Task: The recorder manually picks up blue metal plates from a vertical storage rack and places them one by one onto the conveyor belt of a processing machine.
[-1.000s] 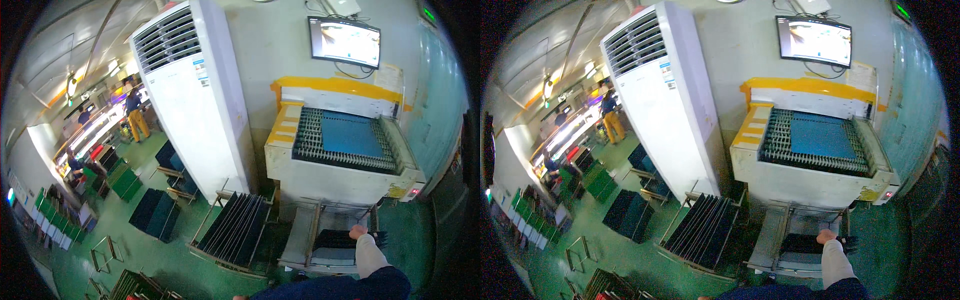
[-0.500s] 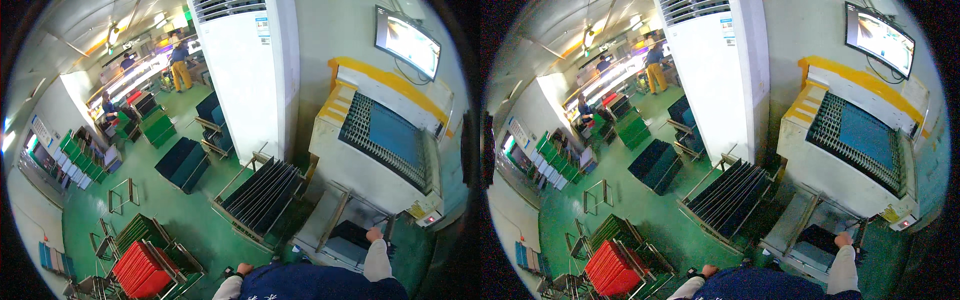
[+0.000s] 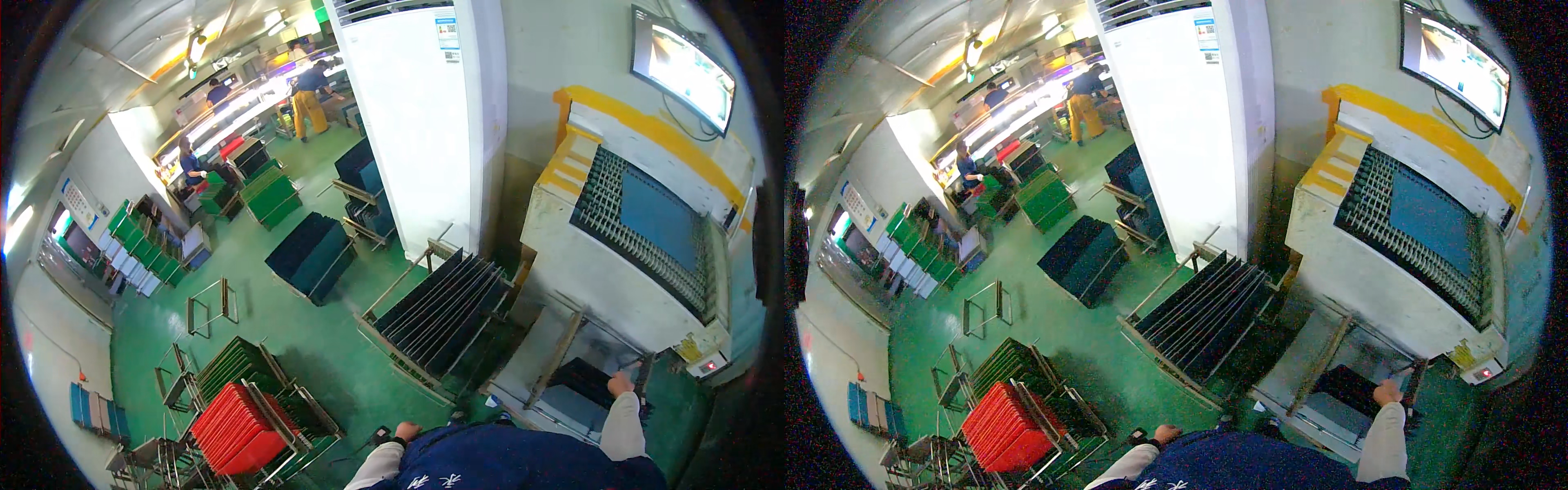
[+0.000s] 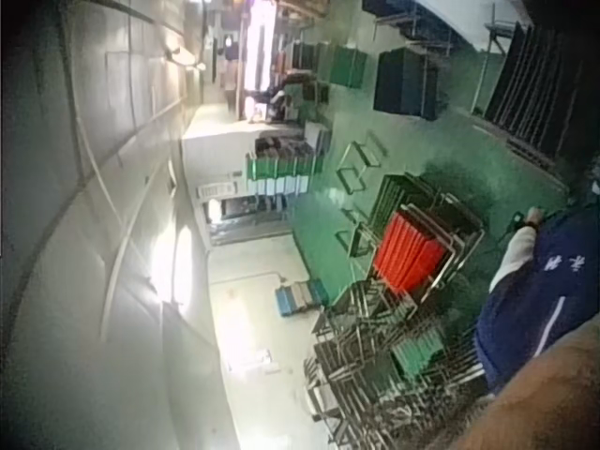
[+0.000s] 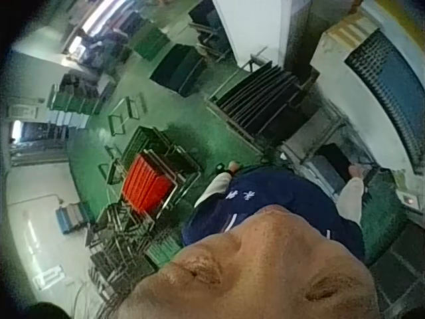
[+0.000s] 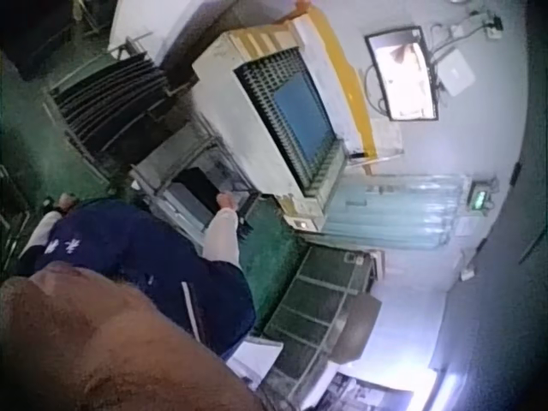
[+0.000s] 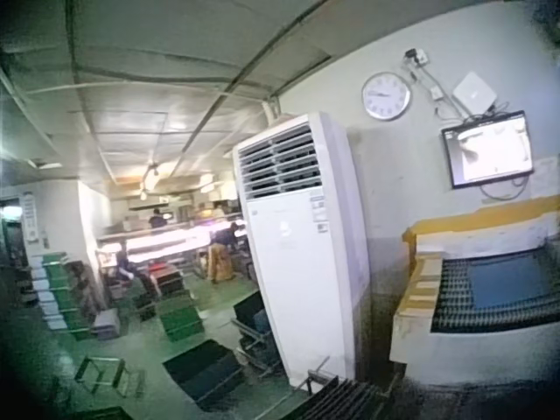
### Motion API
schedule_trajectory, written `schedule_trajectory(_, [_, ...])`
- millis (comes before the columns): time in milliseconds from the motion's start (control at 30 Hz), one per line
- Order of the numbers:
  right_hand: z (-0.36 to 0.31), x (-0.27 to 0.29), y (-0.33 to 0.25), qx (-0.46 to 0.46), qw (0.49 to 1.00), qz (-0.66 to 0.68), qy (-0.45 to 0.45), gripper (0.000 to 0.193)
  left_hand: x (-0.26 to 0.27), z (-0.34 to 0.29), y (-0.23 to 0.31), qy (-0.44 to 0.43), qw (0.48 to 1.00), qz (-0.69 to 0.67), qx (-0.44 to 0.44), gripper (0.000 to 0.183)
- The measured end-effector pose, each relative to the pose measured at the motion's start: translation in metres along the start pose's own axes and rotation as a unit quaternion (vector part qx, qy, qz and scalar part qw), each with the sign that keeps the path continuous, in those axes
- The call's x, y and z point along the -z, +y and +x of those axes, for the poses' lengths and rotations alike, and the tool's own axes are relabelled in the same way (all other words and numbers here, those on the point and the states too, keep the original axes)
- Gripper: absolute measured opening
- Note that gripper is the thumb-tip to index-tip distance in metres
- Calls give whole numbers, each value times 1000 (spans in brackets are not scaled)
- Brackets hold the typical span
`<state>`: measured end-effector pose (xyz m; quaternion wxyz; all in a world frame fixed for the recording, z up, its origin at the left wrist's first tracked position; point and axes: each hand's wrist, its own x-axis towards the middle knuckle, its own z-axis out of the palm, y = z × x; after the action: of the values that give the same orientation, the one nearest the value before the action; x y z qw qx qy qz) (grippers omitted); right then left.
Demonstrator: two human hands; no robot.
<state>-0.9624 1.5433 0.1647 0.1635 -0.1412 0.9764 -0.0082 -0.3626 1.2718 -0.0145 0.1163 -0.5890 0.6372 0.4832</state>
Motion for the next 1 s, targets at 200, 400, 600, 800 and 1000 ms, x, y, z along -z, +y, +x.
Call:
schedule_trajectory(200, [-14, 21, -17, -4, 999, -19, -41, 32, 1, 4, 1, -19, 999, 48, -15, 37])
schedule_trajectory(400, [-17, 22, -14, 19, 999, -25, -21, 30, -1, -2, 12, -37, 989, 127, -69, 31])
schedule_trajectory(600, [-28, 31, -21, 18, 1000, 1, 1, 28, -4, 0, 11, -30, 999, -5, -10, 34])
schedule_trajectory(800, [1, 1, 2, 51, 998, -13, 31, 30, -27, 7, 6, 49, 996, 51, -55, 36])
schedule_trajectory(1000, [0, -9, -11, 49, 997, -19, 52, 31, -59, 29, -25, 45, 980, 102, -163, 43])
